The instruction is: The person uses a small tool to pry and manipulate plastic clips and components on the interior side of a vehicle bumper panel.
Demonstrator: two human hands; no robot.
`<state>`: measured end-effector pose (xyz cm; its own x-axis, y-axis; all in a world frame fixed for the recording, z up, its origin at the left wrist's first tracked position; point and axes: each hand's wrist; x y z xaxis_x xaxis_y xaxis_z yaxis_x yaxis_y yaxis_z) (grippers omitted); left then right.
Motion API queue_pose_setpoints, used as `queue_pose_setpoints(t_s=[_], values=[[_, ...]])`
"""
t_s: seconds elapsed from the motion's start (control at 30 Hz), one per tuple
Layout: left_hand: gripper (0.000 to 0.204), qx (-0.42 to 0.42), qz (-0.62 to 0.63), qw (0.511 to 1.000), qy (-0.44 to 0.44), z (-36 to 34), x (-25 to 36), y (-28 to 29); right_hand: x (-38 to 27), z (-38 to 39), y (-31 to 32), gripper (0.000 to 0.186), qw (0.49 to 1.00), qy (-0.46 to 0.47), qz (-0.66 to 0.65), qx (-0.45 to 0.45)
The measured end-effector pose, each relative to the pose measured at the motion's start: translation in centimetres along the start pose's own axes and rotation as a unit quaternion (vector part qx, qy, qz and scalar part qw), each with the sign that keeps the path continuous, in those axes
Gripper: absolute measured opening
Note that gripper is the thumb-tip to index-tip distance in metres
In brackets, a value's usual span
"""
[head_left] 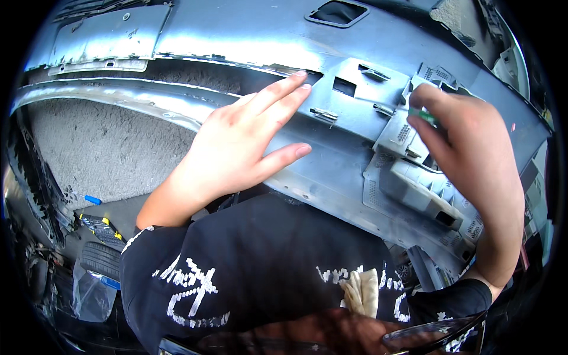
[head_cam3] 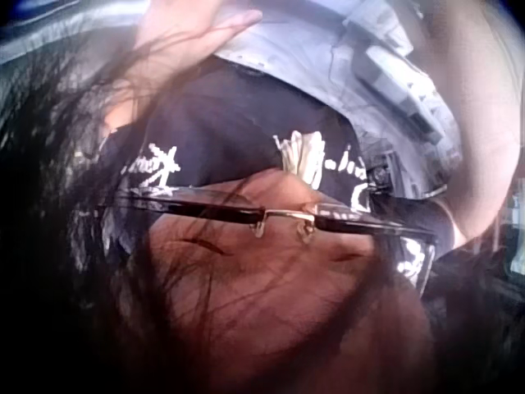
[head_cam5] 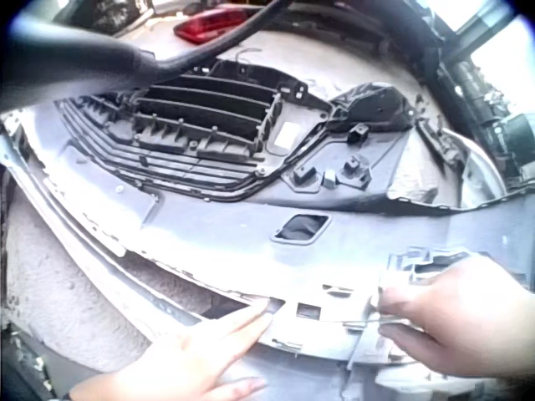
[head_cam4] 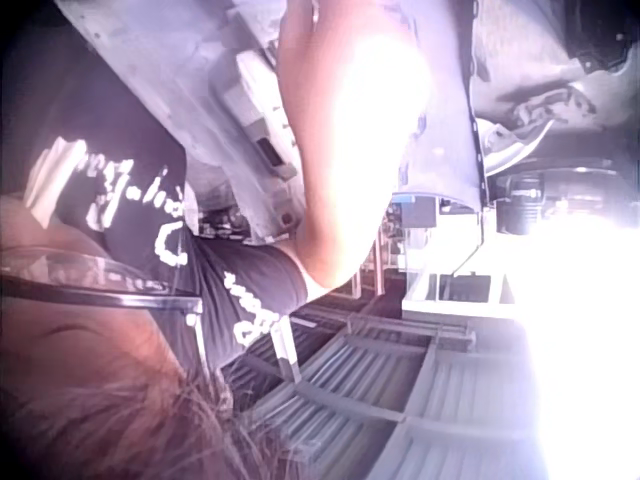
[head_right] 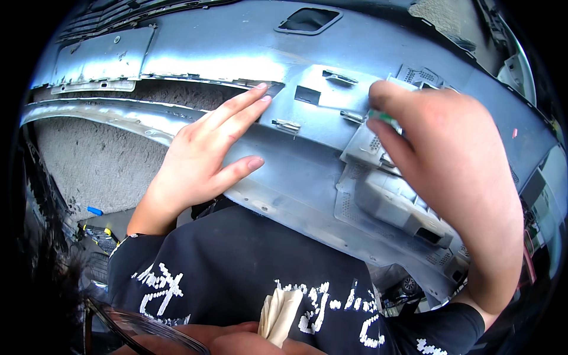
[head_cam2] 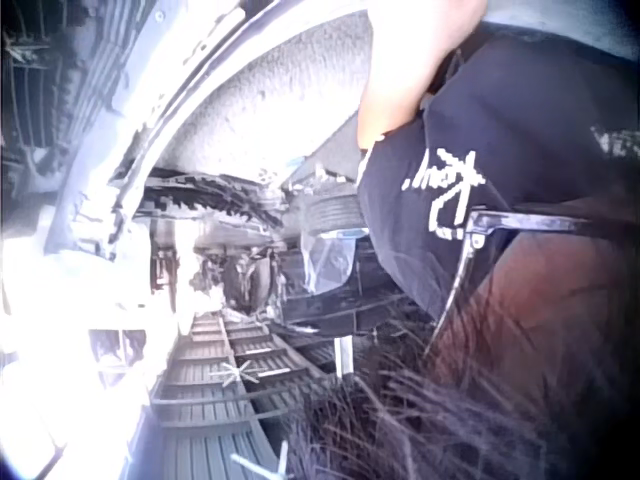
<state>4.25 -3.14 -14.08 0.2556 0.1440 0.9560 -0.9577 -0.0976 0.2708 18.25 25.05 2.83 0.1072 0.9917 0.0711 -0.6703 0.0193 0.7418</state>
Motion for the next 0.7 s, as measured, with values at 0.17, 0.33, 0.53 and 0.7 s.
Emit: queue_pose_setpoints(t_s=[0.17,0.33,0.53,0.7], values=[[0.083,-0.064,-0.036,0.995,0.072,-0.5,0.5,0.4,3.0,-0.5,0.3,0.018,0.996,-0.021,-0.004,0.081],[0.081,-0.066,-0.034,0.995,0.064,-0.9,0.3,0.6,3.7,-1.5,-0.1,0.019,0.998,-0.018,-0.029,0.046],[0.08,-0.063,-0.018,0.996,0.059,-0.9,0.1,0.7,3.2,-2.8,-0.4,0.019,0.997,0.018,0.026,0.064],[0.08,-0.062,-0.028,0.996,0.06,-1.0,0.2,0.6,2.7,-3.0,0.4,0.019,0.995,0.025,0.081,0.054]])
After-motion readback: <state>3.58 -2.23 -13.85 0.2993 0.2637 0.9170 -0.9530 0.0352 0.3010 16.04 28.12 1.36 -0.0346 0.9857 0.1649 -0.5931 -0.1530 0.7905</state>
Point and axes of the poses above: each hand's wrist, its own z-axis away from the middle knuckle, its own y-axis out of the back of the hand, x = y × z, and after that the axes turned 15 degrees about z, right-handed
